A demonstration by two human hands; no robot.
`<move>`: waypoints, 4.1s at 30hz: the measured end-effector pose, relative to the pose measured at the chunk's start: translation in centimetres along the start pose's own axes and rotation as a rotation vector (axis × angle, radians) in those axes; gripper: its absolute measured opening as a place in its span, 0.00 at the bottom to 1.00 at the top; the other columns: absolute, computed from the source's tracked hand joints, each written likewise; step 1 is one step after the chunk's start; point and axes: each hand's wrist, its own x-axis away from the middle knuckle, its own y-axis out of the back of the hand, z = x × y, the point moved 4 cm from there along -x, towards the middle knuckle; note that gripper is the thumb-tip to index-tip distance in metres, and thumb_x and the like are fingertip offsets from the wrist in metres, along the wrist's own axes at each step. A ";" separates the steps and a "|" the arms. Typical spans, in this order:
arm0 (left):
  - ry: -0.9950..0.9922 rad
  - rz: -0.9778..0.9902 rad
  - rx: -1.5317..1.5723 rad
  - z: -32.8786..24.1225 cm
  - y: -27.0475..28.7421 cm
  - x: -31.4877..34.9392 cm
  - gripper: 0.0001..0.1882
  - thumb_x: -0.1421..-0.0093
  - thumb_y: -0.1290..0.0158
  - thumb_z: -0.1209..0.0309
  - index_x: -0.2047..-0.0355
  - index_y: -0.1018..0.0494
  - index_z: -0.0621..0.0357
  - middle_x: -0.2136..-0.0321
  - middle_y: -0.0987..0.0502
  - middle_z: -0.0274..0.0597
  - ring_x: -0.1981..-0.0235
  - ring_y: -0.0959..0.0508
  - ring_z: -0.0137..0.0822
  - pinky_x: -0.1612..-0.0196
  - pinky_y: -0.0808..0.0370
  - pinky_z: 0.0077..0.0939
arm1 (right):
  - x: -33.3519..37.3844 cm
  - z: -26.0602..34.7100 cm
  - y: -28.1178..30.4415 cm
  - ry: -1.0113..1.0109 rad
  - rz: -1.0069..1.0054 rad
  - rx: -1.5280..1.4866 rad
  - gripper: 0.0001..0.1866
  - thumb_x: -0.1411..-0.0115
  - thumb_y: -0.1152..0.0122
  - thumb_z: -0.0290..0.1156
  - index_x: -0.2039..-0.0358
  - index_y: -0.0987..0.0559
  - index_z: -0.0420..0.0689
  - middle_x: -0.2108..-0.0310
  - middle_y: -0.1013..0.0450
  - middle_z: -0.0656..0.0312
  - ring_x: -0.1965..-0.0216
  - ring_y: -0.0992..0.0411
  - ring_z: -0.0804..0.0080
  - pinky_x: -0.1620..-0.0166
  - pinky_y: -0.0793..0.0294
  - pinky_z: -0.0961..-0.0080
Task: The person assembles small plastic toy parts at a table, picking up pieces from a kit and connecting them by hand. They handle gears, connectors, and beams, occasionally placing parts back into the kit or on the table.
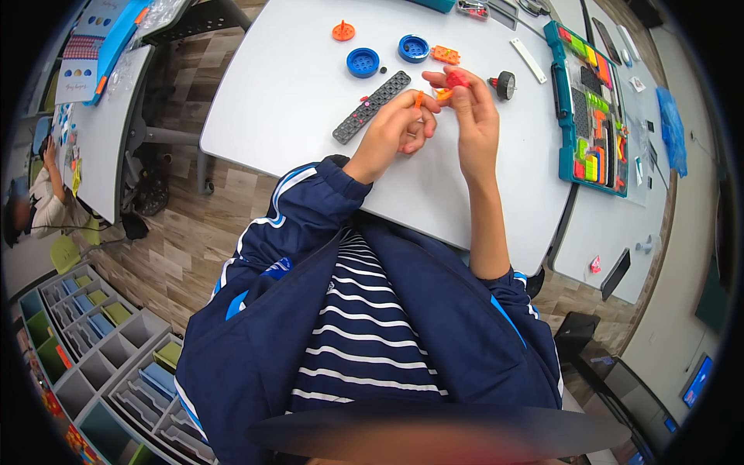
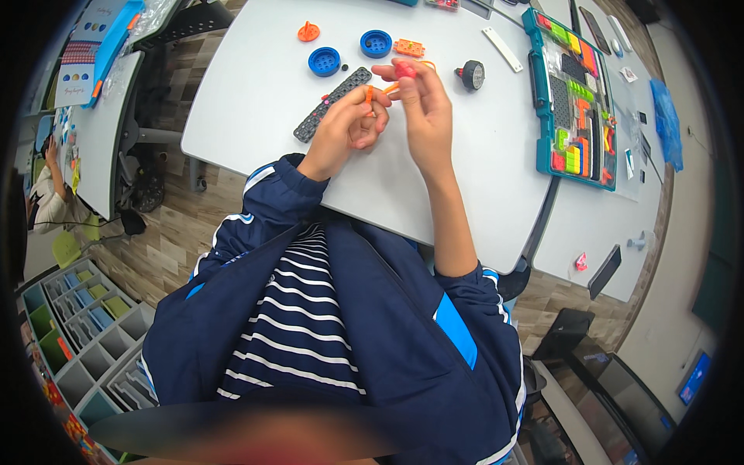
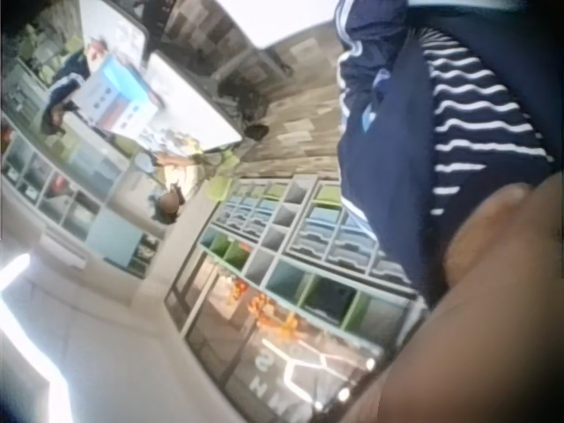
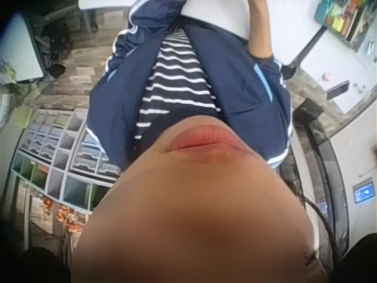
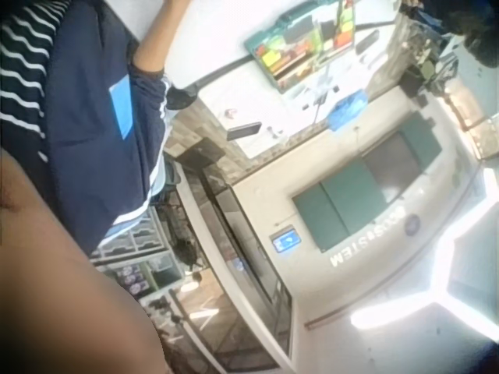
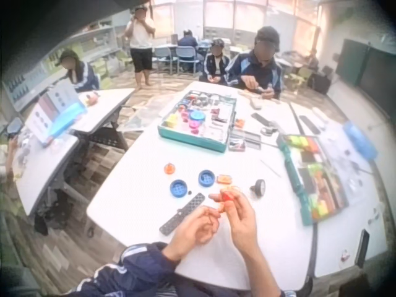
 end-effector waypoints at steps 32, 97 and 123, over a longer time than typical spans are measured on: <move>0.153 0.143 -0.212 -4.9 -1.4 -5.5 0.13 0.26 0.59 0.62 0.56 0.29 0.57 0.76 0.33 0.27 0.82 0.44 0.17 0.79 0.47 0.16 | 1.1 1.4 12.4 -0.050 -0.701 -0.053 0.20 0.24 0.51 0.41 0.50 0.23 0.34 0.61 0.22 0.55 0.65 0.23 0.73 0.65 0.23 0.80; -0.470 0.186 -1.475 -13.8 -2.3 -39.9 0.14 0.42 0.35 0.61 0.73 0.17 0.62 0.78 0.18 0.44 0.77 0.19 0.33 0.73 0.24 0.32 | 2.0 4.9 8.2 -0.136 -0.336 -0.116 0.13 0.27 0.47 0.33 0.52 0.22 0.36 0.62 0.18 0.53 0.66 0.25 0.77 0.63 0.28 0.82; 0.002 -0.066 -0.445 -0.6 0.4 0.3 0.15 0.32 0.43 0.71 0.49 0.21 0.67 0.62 0.17 0.41 0.66 0.18 0.25 0.66 0.21 0.19 | 3.6 -0.3 2.3 -0.263 0.032 0.109 0.11 0.33 0.39 0.23 0.53 0.20 0.33 0.59 0.20 0.56 0.64 0.20 0.75 0.63 0.17 0.77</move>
